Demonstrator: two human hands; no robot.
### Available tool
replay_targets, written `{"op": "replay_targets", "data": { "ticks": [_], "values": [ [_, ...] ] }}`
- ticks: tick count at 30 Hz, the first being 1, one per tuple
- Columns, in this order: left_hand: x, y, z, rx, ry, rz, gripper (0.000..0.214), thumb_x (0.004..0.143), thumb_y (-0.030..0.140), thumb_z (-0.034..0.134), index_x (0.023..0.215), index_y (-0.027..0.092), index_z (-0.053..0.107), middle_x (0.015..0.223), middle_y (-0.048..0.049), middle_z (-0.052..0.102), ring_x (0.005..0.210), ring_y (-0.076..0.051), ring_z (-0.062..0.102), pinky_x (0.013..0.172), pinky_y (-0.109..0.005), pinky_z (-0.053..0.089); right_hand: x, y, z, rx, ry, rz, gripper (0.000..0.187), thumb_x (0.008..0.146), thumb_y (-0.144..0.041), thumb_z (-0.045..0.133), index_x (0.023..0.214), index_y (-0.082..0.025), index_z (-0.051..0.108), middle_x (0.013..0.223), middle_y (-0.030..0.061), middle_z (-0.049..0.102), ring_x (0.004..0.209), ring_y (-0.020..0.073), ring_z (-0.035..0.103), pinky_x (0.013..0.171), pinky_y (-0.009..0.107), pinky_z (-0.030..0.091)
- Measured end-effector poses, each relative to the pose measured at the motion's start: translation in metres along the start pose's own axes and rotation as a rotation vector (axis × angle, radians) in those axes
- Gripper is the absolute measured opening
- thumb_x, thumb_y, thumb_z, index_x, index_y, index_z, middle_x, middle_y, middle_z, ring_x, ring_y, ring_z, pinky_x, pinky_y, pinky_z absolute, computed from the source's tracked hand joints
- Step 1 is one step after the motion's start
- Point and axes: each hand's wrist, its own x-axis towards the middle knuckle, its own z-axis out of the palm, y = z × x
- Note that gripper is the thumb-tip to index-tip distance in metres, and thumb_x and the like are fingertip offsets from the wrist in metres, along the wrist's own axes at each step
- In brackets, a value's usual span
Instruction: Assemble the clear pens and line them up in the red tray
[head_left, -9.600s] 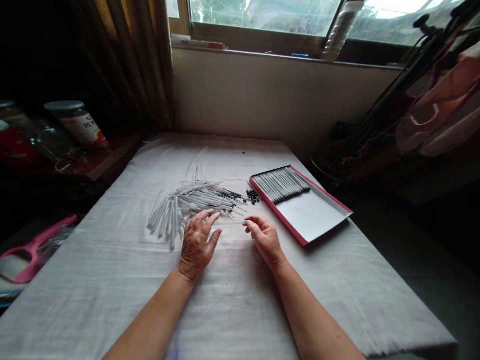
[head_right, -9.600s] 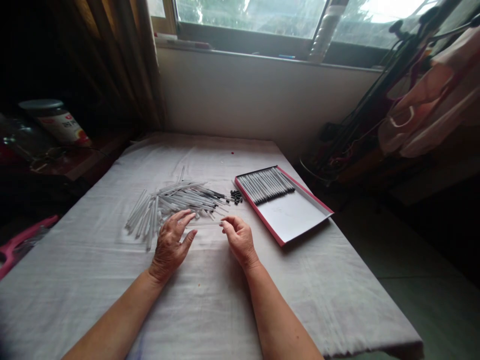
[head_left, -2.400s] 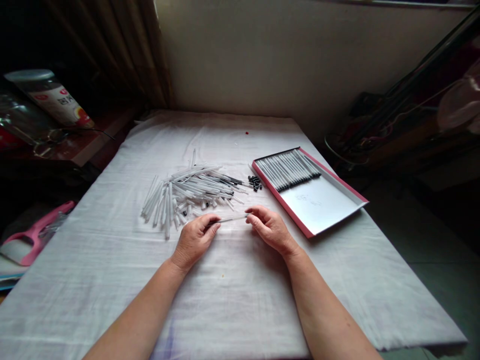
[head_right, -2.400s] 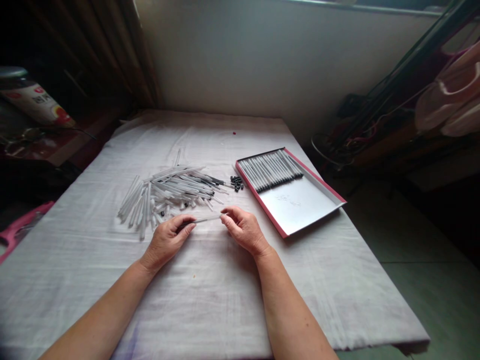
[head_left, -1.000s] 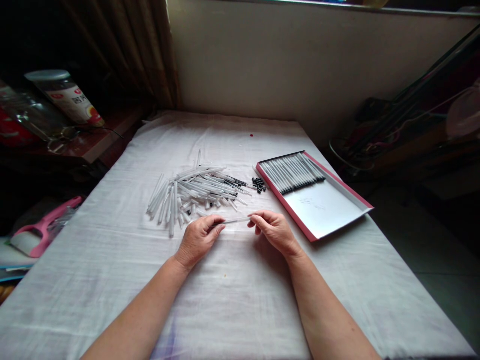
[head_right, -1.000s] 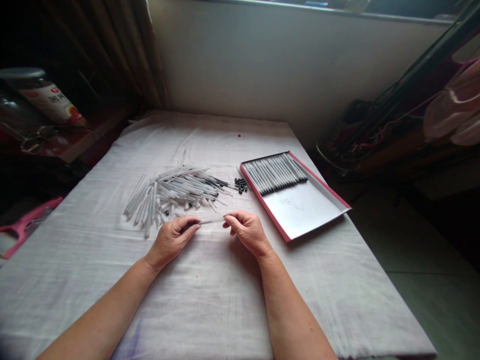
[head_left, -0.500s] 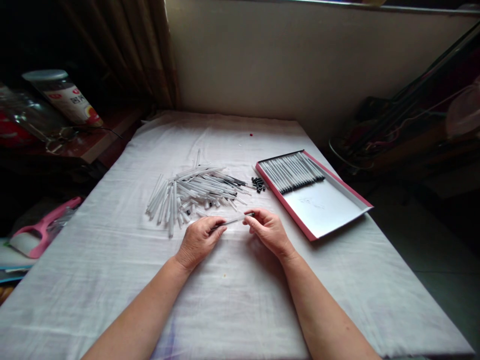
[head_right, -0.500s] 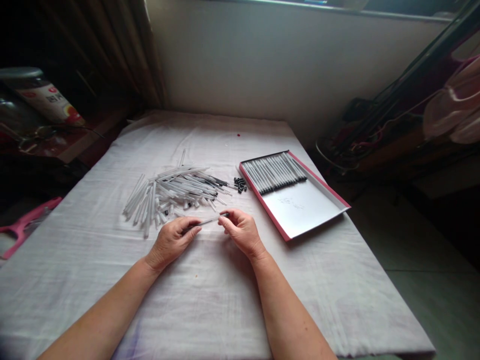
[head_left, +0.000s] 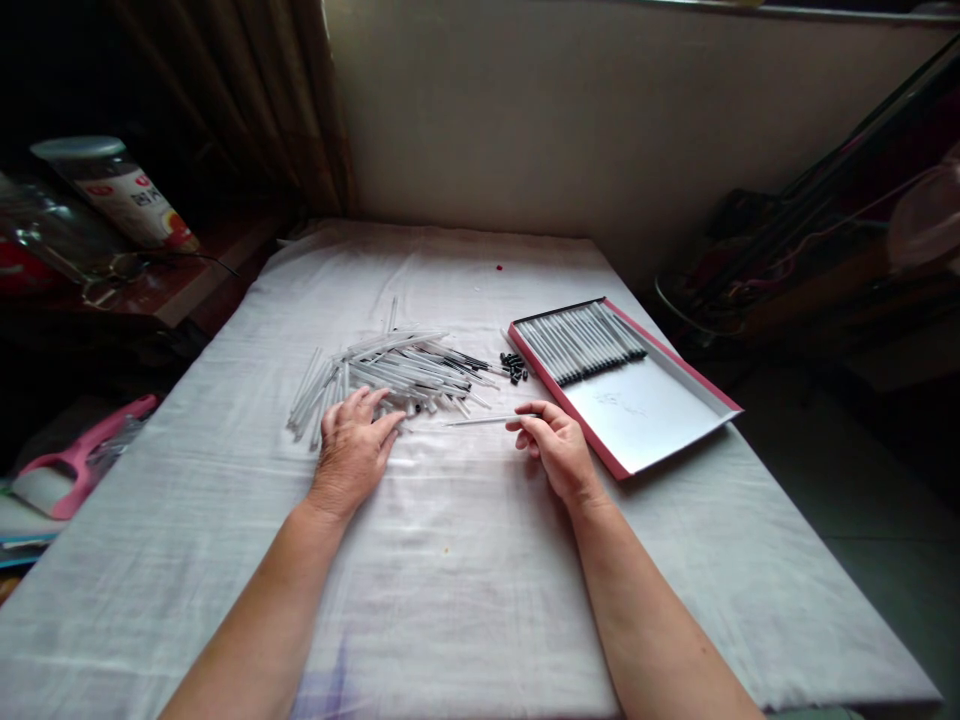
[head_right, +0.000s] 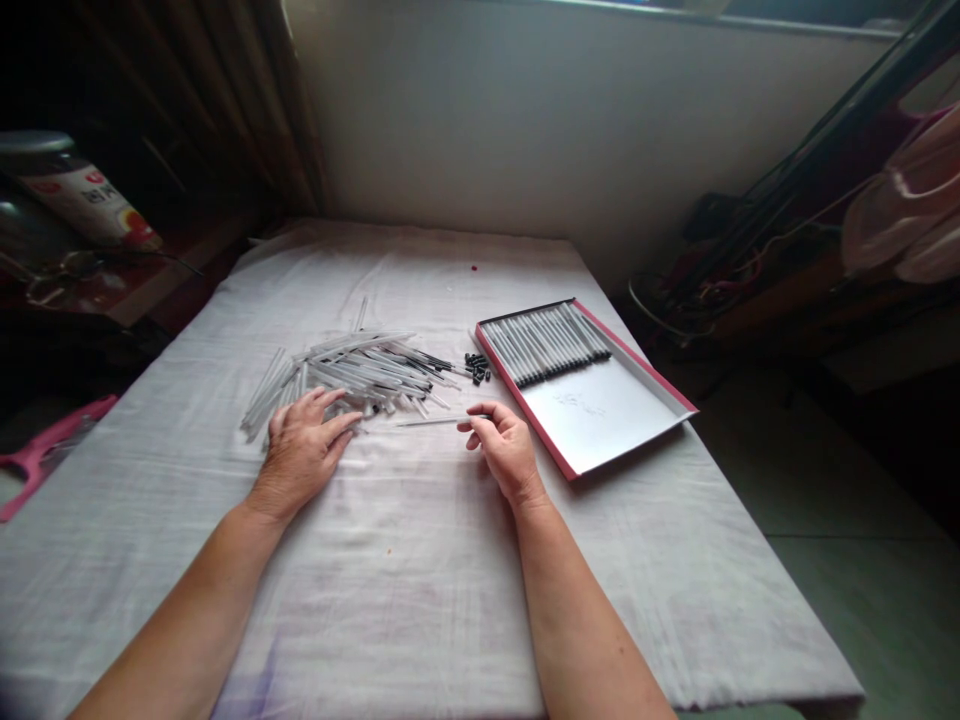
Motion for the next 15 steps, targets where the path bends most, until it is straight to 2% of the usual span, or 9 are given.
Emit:
{"op": "replay_targets", "data": {
  "ticks": [3, 6, 11, 15],
  "values": [
    [0.000, 0.002, 0.002, -0.008, 0.008, 0.001, 0.017, 0.084, 0.021, 0.059, 0.095, 0.025, 0.071, 0.133, -0.0102, 0.058, 0.128, -0.035, 0.044, 0.101, -0.055, 0.030, -0.002, 0.000, 0.001, -0.018, -0.019, -0.024, 0.026, 0.069, -0.035, 0.063, 0.086, -0.015, 0.064, 0.065, 0.0045, 0.070, 0.050, 0.0121, 0.056, 0.044, 0.022, 0.037],
    [0.001, 0.008, 0.000, -0.059, 0.045, 0.050, 0.014, 0.086, 0.023, 0.057, 0.096, 0.022, 0.068, 0.127, -0.0101, 0.063, 0.125, -0.033, 0.048, 0.101, -0.051, 0.031, -0.005, -0.001, 0.002, -0.022, -0.030, -0.074, 0.023, 0.071, -0.036, 0.062, 0.084, -0.016, 0.064, 0.067, 0.0038, 0.069, 0.049, 0.0110, 0.053, 0.047, 0.024, 0.041],
    [-0.002, 0.019, 0.003, -0.183, 0.112, 0.138, 0.016, 0.091, 0.026, 0.052, 0.103, 0.019, 0.060, 0.098, -0.0074, 0.072, 0.096, -0.023, 0.063, 0.091, -0.040, 0.040, -0.009, -0.003, 0.004, -0.006, -0.075, -0.121, 0.020, 0.073, -0.034, 0.062, 0.083, -0.017, 0.065, 0.065, 0.0022, 0.068, 0.050, 0.0107, 0.054, 0.050, 0.024, 0.044],
    [-0.004, 0.020, 0.008, -0.207, 0.129, 0.173, 0.016, 0.092, 0.027, 0.052, 0.103, 0.018, 0.058, 0.093, -0.0073, 0.071, 0.090, -0.022, 0.063, 0.086, -0.037, 0.043, -0.008, -0.002, 0.004, -0.003, -0.084, -0.112, 0.019, 0.073, -0.033, 0.063, 0.082, -0.016, 0.065, 0.063, 0.0012, 0.068, 0.049, 0.0103, 0.053, 0.050, 0.024, 0.044]
  ]
}}
